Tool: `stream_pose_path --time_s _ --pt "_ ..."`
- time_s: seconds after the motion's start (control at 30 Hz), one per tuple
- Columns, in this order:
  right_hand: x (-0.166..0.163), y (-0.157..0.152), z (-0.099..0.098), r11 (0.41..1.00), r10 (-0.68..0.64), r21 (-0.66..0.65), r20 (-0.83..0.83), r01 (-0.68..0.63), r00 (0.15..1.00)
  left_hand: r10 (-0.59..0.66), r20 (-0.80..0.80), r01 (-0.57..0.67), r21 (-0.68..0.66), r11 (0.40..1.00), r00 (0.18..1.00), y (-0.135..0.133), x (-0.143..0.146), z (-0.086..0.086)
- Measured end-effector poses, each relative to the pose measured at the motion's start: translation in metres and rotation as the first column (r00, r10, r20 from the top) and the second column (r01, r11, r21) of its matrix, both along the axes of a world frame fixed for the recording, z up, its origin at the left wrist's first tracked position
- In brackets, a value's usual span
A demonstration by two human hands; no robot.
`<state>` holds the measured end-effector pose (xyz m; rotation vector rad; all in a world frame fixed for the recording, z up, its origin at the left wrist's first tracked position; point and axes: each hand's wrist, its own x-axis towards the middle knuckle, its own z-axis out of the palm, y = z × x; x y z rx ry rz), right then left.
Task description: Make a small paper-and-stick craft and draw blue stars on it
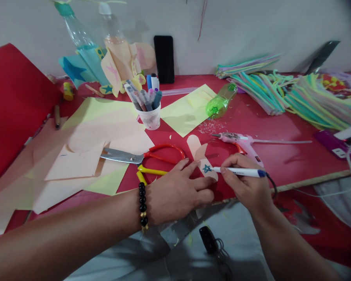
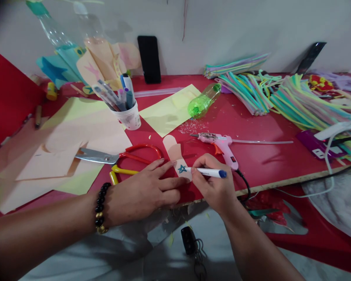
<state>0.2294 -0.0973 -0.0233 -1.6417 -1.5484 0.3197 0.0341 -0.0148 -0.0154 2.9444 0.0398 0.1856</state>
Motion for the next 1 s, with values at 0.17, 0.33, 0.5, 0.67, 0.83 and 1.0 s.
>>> stream_pose_path --time_s 0.17,0.33,0.5,0.67,0.83,1.0 --pt "0.0008 -0.0017 -0.0009 1.0 -0.026 0.0 -0.02 0.026 0.999 -0.001 0.015 0.001 0.008 1.0 1.0 0.0003 -0.001 0.0002" --pt "0.0006 -0.0019 -0.0009 0.998 -0.055 0.016 0.006 0.054 0.998 -0.001 0.009 0.001 0.012 1.0 1.0 0.0001 -0.0006 0.0011" --pt "-0.0013 -0.0002 -0.0002 0.997 -0.076 -0.001 0.025 0.076 0.997 0.012 0.015 -0.012 0.006 1.0 1.0 -0.0004 0.0003 0.0004" --pt "-0.0018 0.0002 0.0002 0.996 -0.09 0.0 0.04 0.09 0.995 0.01 0.01 -0.01 -0.003 1.0 1.0 -0.0004 -0.0003 -0.0008" --pt "-0.001 0.001 -0.0014 0.997 -0.079 -0.014 0.051 0.08 0.996 0.013 0.014 -0.013 -0.01 1.0 1.0 -0.0007 -0.0007 -0.0002" --pt "-0.001 0.0008 0.0 0.998 -0.048 -0.033 0.041 0.049 0.998 0.01 0.009 -0.01 -0.008 1.0 1.0 -0.0002 -0.0002 0.0007"
